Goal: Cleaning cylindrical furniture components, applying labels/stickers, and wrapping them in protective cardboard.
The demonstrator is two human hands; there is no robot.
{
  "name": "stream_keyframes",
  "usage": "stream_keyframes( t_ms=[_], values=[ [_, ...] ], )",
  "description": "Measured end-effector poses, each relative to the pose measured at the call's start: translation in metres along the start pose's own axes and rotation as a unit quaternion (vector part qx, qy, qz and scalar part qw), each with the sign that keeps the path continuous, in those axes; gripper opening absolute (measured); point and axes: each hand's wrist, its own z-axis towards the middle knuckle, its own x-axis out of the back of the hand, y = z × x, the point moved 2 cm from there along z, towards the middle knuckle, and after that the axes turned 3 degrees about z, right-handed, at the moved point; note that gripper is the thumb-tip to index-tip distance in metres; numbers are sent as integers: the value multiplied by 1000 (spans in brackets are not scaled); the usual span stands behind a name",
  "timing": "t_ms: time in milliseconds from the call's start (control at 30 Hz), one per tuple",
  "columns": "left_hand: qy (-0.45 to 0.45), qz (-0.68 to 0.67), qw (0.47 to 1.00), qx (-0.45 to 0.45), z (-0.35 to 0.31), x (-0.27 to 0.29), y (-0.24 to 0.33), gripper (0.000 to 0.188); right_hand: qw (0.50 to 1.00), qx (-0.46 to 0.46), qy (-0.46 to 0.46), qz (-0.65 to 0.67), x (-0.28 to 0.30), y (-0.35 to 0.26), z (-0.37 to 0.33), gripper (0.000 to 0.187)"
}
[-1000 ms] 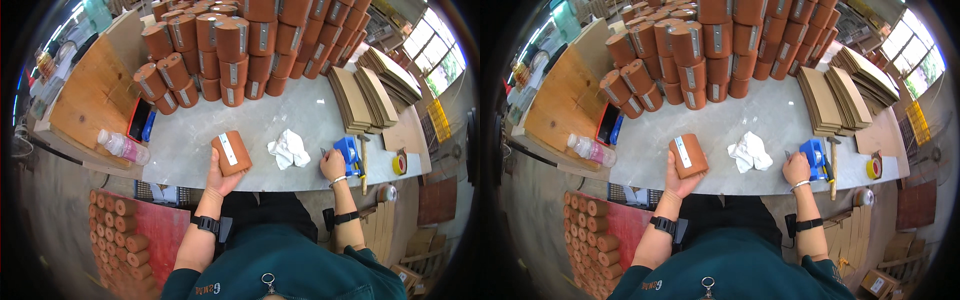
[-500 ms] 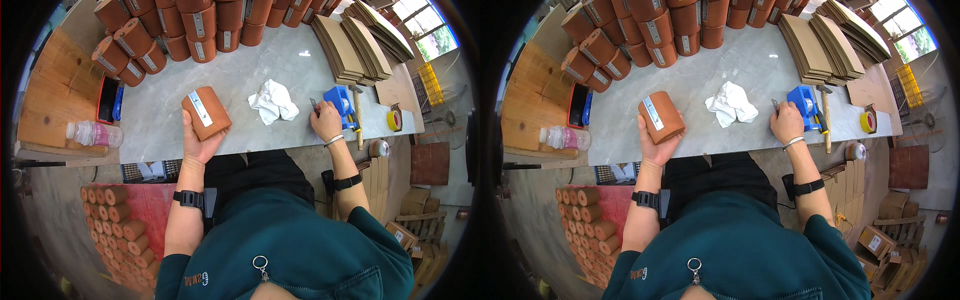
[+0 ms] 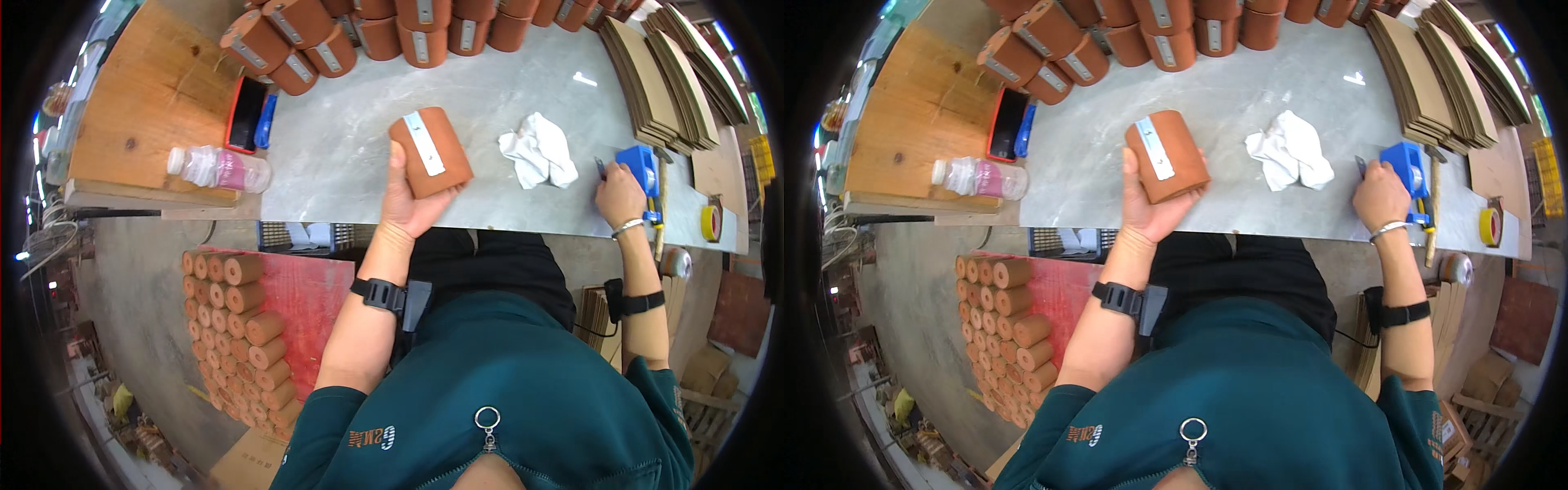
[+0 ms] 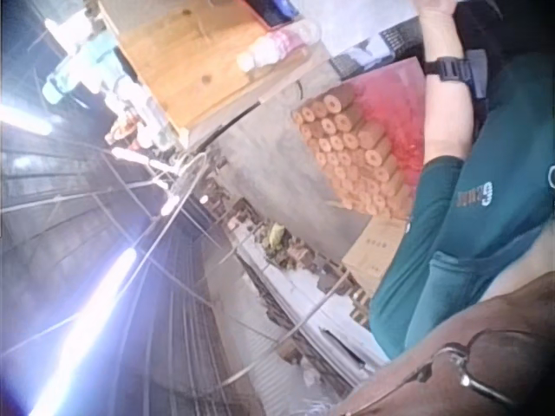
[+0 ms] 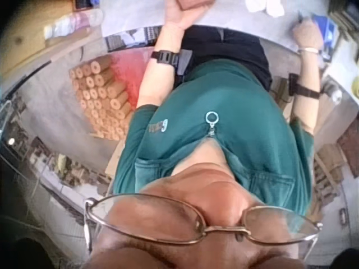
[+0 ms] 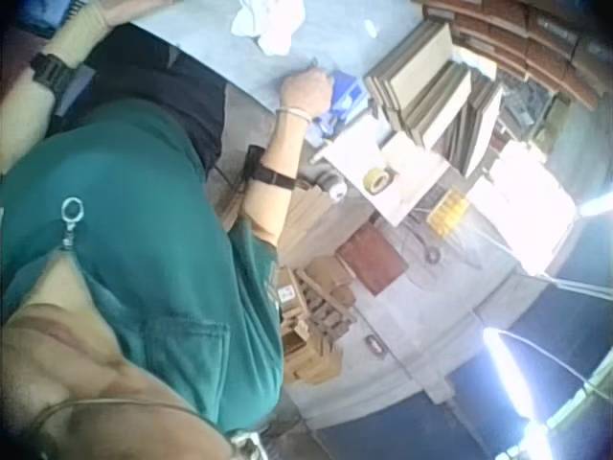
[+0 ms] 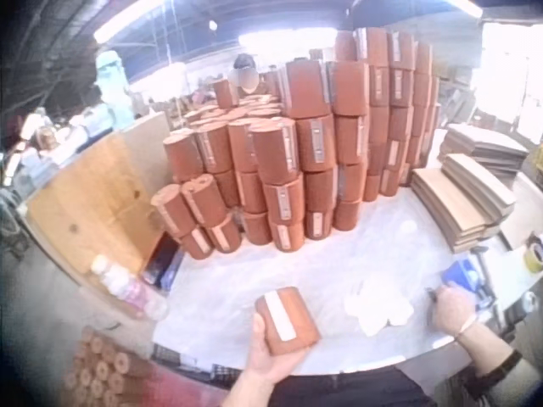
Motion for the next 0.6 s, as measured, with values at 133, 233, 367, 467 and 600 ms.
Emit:
stream_keyframes(
  t_ms=[133,233,367,467,600],
  values=[
    [-1,27,1000,-6,-5,-4,4,96,1000,11,-4,-8,-3,-6,5,16],
    [-4,21,1000,-3,-6,-2,6,95,1000,17,0,-14,-4,-8,5,16],
    [-7,-10,1000,1,-6,0,7,95,998,18,56,-10,-12,-4,3,14],
    [-37,-14,999,3,-4,5,3,96,989,36,135,52,-4,2,-1,10],
    [-33,5,999,-6,-9,4,5,95,927,108,116,341,51,-71,-17,5]
  ],
)
